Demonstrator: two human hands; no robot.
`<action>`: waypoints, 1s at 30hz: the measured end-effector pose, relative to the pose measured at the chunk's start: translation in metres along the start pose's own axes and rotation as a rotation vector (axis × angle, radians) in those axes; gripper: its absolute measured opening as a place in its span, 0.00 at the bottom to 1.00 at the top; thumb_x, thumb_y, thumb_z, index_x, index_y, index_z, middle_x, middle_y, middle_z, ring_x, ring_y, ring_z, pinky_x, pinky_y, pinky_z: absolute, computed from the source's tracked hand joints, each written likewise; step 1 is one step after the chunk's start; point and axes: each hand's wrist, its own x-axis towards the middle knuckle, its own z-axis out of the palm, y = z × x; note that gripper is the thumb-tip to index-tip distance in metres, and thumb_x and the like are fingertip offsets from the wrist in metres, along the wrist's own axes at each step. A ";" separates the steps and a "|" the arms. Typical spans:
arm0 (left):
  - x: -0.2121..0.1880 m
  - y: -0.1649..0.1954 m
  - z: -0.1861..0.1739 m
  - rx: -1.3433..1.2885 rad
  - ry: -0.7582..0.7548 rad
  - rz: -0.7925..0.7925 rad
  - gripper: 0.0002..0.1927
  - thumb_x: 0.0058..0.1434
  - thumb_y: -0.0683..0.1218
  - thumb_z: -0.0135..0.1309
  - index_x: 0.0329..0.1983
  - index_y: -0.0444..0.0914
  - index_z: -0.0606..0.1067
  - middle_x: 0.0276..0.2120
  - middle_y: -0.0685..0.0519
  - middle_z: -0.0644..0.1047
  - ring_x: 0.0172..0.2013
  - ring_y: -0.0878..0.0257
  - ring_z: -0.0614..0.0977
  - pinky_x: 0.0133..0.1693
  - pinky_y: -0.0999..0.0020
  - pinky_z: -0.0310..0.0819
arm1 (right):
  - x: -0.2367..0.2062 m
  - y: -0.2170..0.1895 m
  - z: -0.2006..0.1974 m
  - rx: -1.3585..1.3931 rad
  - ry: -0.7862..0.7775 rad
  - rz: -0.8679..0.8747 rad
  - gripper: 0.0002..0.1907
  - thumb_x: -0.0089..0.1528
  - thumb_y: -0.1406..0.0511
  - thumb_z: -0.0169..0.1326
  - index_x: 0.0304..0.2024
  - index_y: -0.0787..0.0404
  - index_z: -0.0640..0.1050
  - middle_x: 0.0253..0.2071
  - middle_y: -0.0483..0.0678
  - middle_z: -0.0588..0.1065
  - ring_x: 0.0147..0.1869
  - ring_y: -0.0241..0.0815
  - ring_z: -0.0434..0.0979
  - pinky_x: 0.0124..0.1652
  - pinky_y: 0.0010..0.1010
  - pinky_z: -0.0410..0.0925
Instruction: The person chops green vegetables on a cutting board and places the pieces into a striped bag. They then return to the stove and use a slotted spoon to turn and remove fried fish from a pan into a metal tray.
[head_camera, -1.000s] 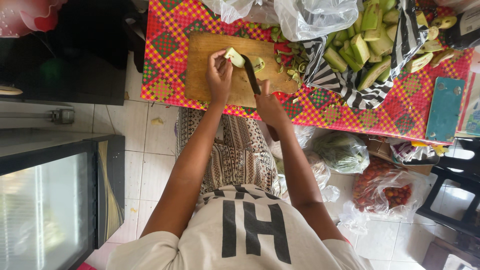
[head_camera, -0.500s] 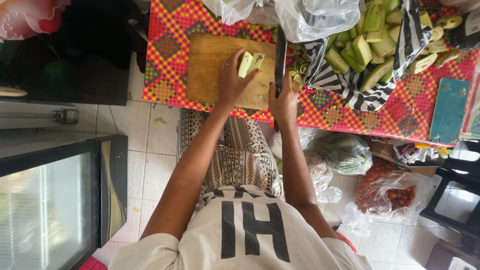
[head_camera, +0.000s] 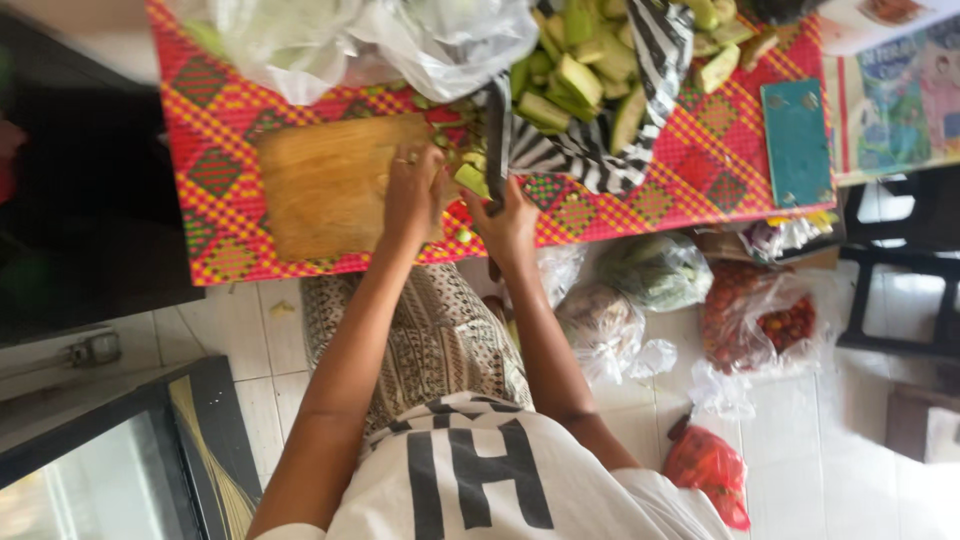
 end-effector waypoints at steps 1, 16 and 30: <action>-0.002 0.007 0.000 0.027 0.001 -0.025 0.29 0.59 0.43 0.67 0.62 0.37 0.70 0.50 0.35 0.69 0.47 0.38 0.73 0.47 0.45 0.68 | 0.002 0.005 0.002 -0.005 -0.060 0.080 0.16 0.60 0.62 0.68 0.34 0.65 0.73 0.20 0.47 0.76 0.21 0.38 0.78 0.24 0.32 0.68; -0.027 0.004 0.024 -0.159 -0.048 0.057 0.36 0.57 0.46 0.65 0.65 0.35 0.60 0.56 0.40 0.67 0.59 0.48 0.70 0.62 0.55 0.66 | -0.005 0.073 0.001 -0.118 0.032 -0.106 0.09 0.60 0.67 0.63 0.35 0.67 0.77 0.34 0.57 0.76 0.33 0.56 0.78 0.33 0.43 0.70; -0.008 0.153 0.043 -0.800 -0.148 0.155 0.50 0.70 0.73 0.42 0.81 0.39 0.46 0.76 0.44 0.54 0.73 0.53 0.59 0.74 0.54 0.49 | -0.011 0.064 -0.100 0.731 0.034 0.269 0.08 0.67 0.69 0.54 0.35 0.69 0.78 0.22 0.47 0.75 0.19 0.34 0.72 0.21 0.27 0.66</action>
